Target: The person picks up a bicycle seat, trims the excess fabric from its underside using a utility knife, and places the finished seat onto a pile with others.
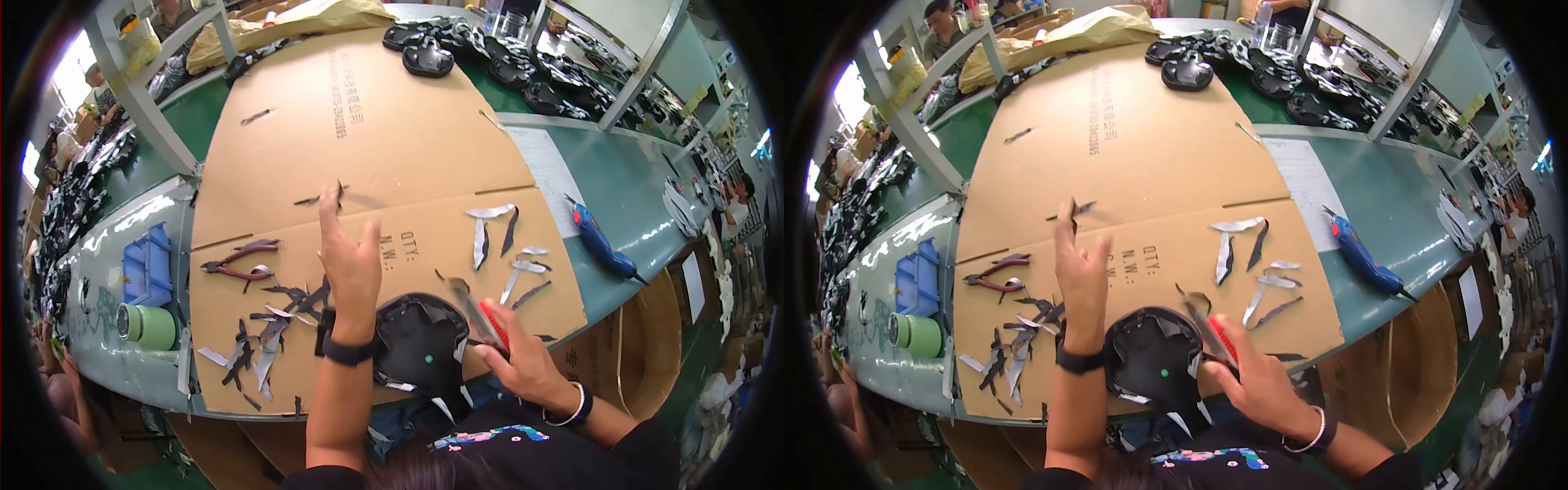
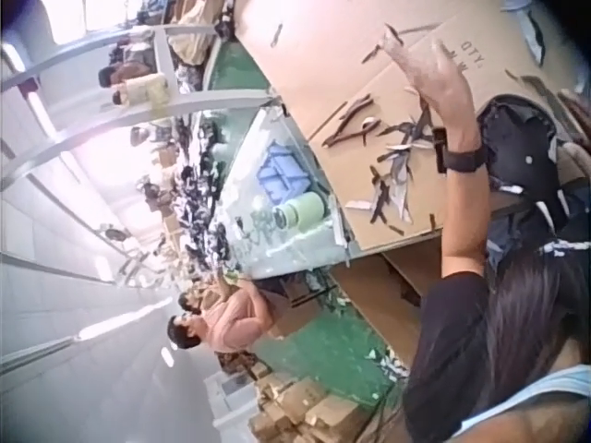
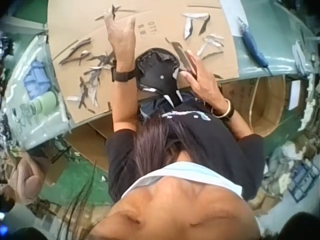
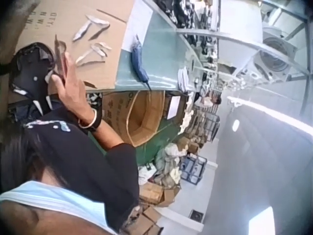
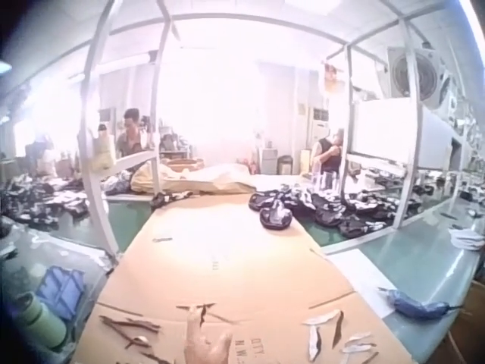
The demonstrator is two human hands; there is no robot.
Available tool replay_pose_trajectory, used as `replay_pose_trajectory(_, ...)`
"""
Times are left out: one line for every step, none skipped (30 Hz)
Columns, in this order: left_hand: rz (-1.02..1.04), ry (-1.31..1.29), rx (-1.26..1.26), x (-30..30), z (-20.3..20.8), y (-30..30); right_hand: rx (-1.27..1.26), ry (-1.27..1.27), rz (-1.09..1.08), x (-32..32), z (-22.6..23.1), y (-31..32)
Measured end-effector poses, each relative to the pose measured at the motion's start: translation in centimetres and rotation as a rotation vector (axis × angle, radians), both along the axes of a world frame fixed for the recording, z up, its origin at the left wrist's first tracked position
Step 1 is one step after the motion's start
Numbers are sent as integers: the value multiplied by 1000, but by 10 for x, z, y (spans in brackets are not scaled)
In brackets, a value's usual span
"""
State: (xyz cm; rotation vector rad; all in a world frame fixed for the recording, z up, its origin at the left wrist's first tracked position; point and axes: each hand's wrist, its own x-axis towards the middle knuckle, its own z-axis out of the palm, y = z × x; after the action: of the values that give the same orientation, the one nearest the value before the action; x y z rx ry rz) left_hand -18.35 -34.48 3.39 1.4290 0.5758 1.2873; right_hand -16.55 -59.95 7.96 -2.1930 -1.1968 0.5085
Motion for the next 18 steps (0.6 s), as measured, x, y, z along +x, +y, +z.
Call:
replay_pose_trajectory(46,321,239,-14,-4,1,78,178,-117,2,-3,8)
replay_pose_trajectory(94,636,473,-25,-6,3,155,352,-238,0,-6,15)
replay_pose_trajectory(-78,770,390,-30,11,-1,202,252,-224,8,-26,20)
replay_pose_trajectory(-254,903,308,-34,34,-4,220,241,-242,17,-33,18)
replay_pose_trajectory(-489,1161,232,-44,52,0,267,367,-218,21,-37,25)
replay_pose_trajectory(-740,1407,138,-46,61,4,305,487,-203,28,-38,28)
replay_pose_trajectory(-946,1179,-73,-49,44,9,393,351,-176,35,-30,30)
replay_pose_trajectory(-1123,932,-283,-55,22,15,408,354,-164,43,-14,33)
replay_pose_trajectory(-1151,766,-447,-54,13,20,324,468,-128,56,5,32)
replay_pose_trajectory(-974,684,-437,-48,17,24,231,576,-92,73,17,37)
replay_pose_trajectory(-895,581,-527,-40,16,45,296,489,-119,94,20,40)
replay_pose_trajectory(-814,474,-618,-31,12,75,320,415,-222,114,35,41)
replay_pose_trajectory(-667,260,-699,-10,11,99,418,284,-282,145,36,39)
replay_pose_trajectory(-498,47,-770,6,10,124,371,342,-326,174,42,39)
replay_pose_trajectory(-319,-128,-762,21,10,156,427,286,-326,205,39,38)
replay_pose_trajectory(-130,-298,-750,30,3,189,470,287,-361,228,39,45)
replay_pose_trajectory(-123,-306,-736,27,-12,218,505,310,-380,255,34,52)
replay_pose_trajectory(-74,-282,-667,18,-29,243,543,330,-395,283,28,64)
